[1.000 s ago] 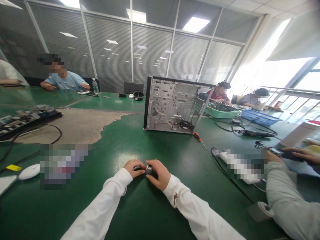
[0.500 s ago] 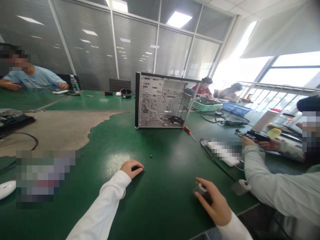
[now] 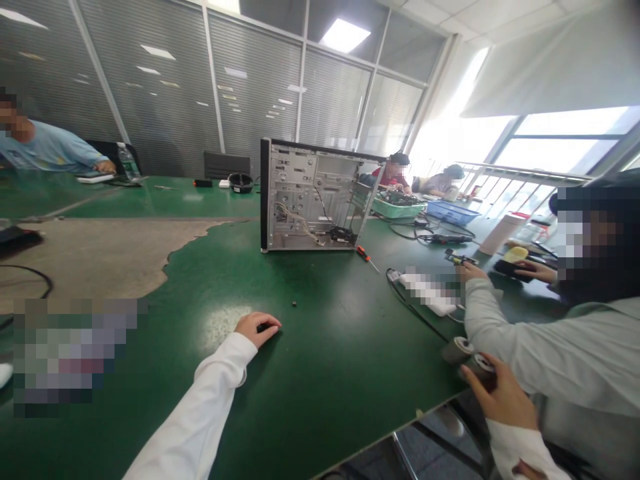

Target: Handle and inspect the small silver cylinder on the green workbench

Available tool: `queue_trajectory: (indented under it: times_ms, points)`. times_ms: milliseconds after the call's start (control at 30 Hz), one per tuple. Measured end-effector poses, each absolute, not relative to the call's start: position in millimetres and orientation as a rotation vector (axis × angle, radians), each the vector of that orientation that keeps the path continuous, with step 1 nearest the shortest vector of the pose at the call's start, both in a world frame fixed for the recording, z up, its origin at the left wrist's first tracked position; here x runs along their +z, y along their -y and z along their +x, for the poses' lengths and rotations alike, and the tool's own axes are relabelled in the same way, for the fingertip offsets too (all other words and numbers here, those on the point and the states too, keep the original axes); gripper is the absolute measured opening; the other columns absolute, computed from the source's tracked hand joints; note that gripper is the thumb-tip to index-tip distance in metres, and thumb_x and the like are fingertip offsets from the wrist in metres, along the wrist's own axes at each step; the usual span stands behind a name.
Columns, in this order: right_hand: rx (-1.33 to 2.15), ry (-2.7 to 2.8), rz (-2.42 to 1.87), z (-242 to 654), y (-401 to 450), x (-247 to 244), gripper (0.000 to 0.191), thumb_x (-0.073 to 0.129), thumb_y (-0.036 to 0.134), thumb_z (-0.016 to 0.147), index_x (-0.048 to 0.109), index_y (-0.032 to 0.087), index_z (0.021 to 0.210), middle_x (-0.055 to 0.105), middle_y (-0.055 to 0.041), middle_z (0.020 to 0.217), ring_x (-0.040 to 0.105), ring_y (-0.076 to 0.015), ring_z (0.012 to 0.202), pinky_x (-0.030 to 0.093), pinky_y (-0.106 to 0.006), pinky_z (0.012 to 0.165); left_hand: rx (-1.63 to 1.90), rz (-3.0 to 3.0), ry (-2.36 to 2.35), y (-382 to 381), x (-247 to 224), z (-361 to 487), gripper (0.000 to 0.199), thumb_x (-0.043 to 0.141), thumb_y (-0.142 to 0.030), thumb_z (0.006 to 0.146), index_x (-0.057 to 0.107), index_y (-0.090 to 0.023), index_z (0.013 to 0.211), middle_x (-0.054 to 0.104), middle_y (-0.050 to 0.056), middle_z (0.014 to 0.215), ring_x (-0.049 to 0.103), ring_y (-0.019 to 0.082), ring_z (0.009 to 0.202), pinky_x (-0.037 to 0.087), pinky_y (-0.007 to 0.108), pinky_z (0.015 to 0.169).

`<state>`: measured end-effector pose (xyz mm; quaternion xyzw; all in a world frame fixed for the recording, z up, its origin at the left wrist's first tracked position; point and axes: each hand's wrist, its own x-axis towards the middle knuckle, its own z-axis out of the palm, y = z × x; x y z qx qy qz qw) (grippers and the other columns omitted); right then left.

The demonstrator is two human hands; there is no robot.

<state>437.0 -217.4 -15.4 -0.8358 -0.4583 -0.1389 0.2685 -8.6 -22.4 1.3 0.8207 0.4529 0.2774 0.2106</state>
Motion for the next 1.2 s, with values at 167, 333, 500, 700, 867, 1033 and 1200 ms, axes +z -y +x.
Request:
queue_trajectory:
  times_ms: [167, 333, 500, 700, 867, 1033, 1200]
  points:
    - [-0.335, 1.305, -2.195, 444.7, 194.4, -19.0, 0.052, 0.041, 0.050, 0.064, 0.043, 0.016, 0.103, 0.054, -0.0092, 0.089, 0.054, -0.0240, 0.076, 0.043, -0.034, 0.065, 0.738, 2.294, -1.245, 22.2, 0.2, -9.6, 0.018, 0.050, -0.030, 0.066, 0.063, -0.020, 0.072, 0.065, 0.002, 0.075, 0.056, 0.015, 0.075, 0.041, 0.027, 0.073]
    - [-0.520, 1.384, -2.081, 428.7, 179.5, -7.1, 0.052, 0.043, 0.045, 0.066, 0.043, 0.011, 0.105, 0.053, -0.0122, 0.090, 0.052, -0.0253, 0.078, 0.041, -0.038, 0.068, 0.746, 2.283, -1.255, 21.3, -2.3, -10.3, 0.018, 0.050, -0.029, 0.065, 0.063, -0.019, 0.072, 0.065, 0.002, 0.074, 0.056, 0.015, 0.074, 0.041, 0.027, 0.072]
    - [-0.716, 1.446, -1.789, 359.8, 174.2, 28.0, 0.043, 0.047, 0.029, 0.070, 0.041, 0.012, 0.110, 0.044, -0.0140, 0.107, 0.041, -0.0267, 0.098, 0.032, -0.043, 0.082, 0.730, 2.281, -1.234, 21.7, -1.3, -11.4, 0.019, 0.049, -0.030, 0.067, 0.063, -0.020, 0.074, 0.065, 0.002, 0.076, 0.055, 0.016, 0.076, 0.040, 0.027, 0.073]
    - [-0.123, 2.268, -1.440, 244.9, 116.6, 28.5, 0.045, 0.042, 0.019, 0.072, 0.035, 0.017, 0.116, 0.042, -0.0093, 0.113, 0.038, -0.0194, 0.103, 0.034, -0.033, 0.086, 0.713, 2.238, -1.235, 21.7, 1.8, -12.3, 0.021, 0.049, -0.031, 0.067, 0.063, -0.019, 0.075, 0.064, 0.003, 0.079, 0.055, 0.016, 0.078, 0.040, 0.027, 0.075]
    - [-0.162, 2.410, -1.374, 188.3, 47.7, 5.5, 0.046, 0.039, 0.010, 0.071, 0.038, 0.022, 0.116, 0.041, -0.0089, 0.118, 0.039, -0.0208, 0.101, 0.037, -0.035, 0.080, 0.711, 2.167, -1.252, 22.9, 6.2, -12.5, 0.022, 0.047, -0.029, 0.067, 0.062, -0.017, 0.077, 0.065, 0.004, 0.078, 0.056, 0.016, 0.078, 0.040, 0.028, 0.075]
    - [-0.184, 2.382, -1.208, 183.8, 22.5, -5.9, 0.030, 0.035, 0.009, 0.076, 0.055, 0.018, 0.096, 0.055, -0.0067, 0.099, 0.045, -0.0162, 0.091, 0.039, -0.028, 0.078, 0.713, 2.140, -1.251, 24.3, 9.6, -12.1, 0.020, 0.047, -0.027, 0.067, 0.061, -0.016, 0.077, 0.066, 0.003, 0.076, 0.056, 0.017, 0.078, 0.040, 0.028, 0.075]
    - [-0.208, 2.389, -1.147, 212.1, 62.5, 0.6, 0.028, 0.032, 0.010, 0.078, 0.059, 0.019, 0.082, 0.058, -0.0049, 0.085, 0.049, -0.0130, 0.077, 0.042, -0.024, 0.069, 0.730, 2.129, -1.253, 24.8, 10.6, -11.9, 0.019, 0.048, -0.026, 0.066, 0.062, -0.017, 0.076, 0.066, 0.002, 0.074, 0.057, 0.016, 0.077, 0.041, 0.027, 0.074]
